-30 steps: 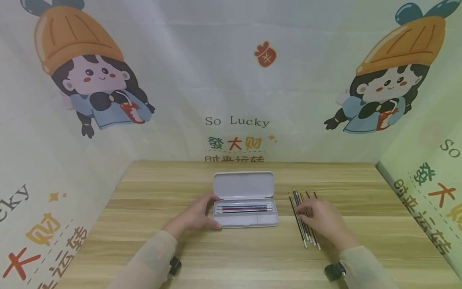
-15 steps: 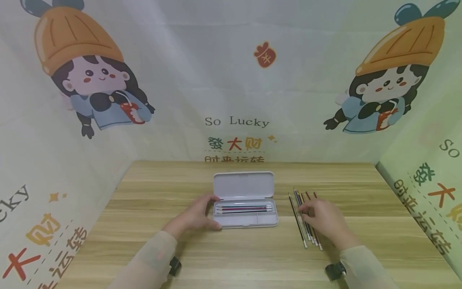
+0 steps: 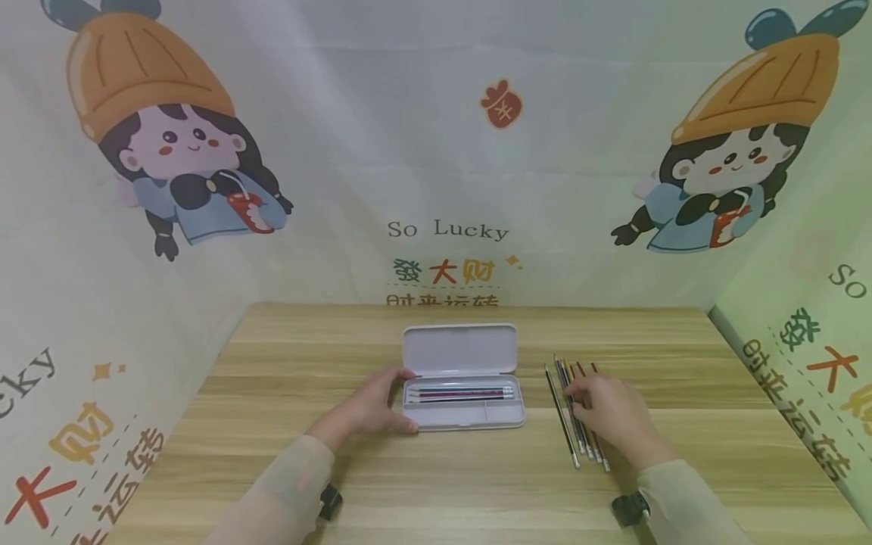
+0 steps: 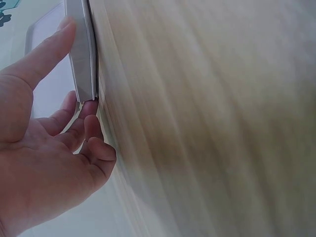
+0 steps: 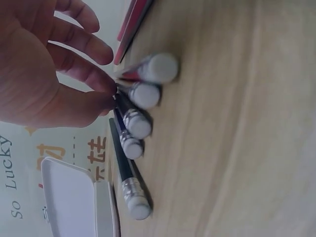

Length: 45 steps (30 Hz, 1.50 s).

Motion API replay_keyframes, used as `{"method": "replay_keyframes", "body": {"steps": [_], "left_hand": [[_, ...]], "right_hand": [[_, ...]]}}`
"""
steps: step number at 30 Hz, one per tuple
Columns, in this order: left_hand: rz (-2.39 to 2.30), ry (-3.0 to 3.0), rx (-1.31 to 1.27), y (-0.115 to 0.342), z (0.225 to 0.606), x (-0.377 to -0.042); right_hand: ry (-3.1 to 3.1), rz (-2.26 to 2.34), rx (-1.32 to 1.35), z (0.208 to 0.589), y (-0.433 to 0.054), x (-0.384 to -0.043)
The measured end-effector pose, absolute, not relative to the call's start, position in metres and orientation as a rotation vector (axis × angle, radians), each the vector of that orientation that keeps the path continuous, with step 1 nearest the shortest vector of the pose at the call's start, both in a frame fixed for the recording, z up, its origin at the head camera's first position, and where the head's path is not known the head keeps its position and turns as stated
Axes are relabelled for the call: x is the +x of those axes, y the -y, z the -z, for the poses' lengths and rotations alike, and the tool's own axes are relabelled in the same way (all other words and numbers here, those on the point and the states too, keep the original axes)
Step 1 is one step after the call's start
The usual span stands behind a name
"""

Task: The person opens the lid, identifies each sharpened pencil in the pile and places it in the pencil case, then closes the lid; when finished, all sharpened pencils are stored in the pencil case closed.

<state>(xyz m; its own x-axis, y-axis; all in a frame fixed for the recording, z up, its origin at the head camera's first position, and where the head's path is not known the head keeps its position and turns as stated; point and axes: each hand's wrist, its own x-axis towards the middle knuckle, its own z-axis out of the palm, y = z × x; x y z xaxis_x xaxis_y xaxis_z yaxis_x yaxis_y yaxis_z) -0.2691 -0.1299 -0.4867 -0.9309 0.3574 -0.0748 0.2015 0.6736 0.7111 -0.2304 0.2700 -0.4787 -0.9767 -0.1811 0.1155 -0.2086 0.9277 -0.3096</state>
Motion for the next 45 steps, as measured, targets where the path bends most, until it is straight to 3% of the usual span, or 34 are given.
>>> {"method": "replay_keyframes", "body": {"steps": [45], "left_hand": [[-1.088, -2.688, 0.459, 0.1311, 0.4893, -0.2705]], "right_hand": [[3.061, -0.532, 0.179, 0.4757, -0.2661, -0.2357]]}}
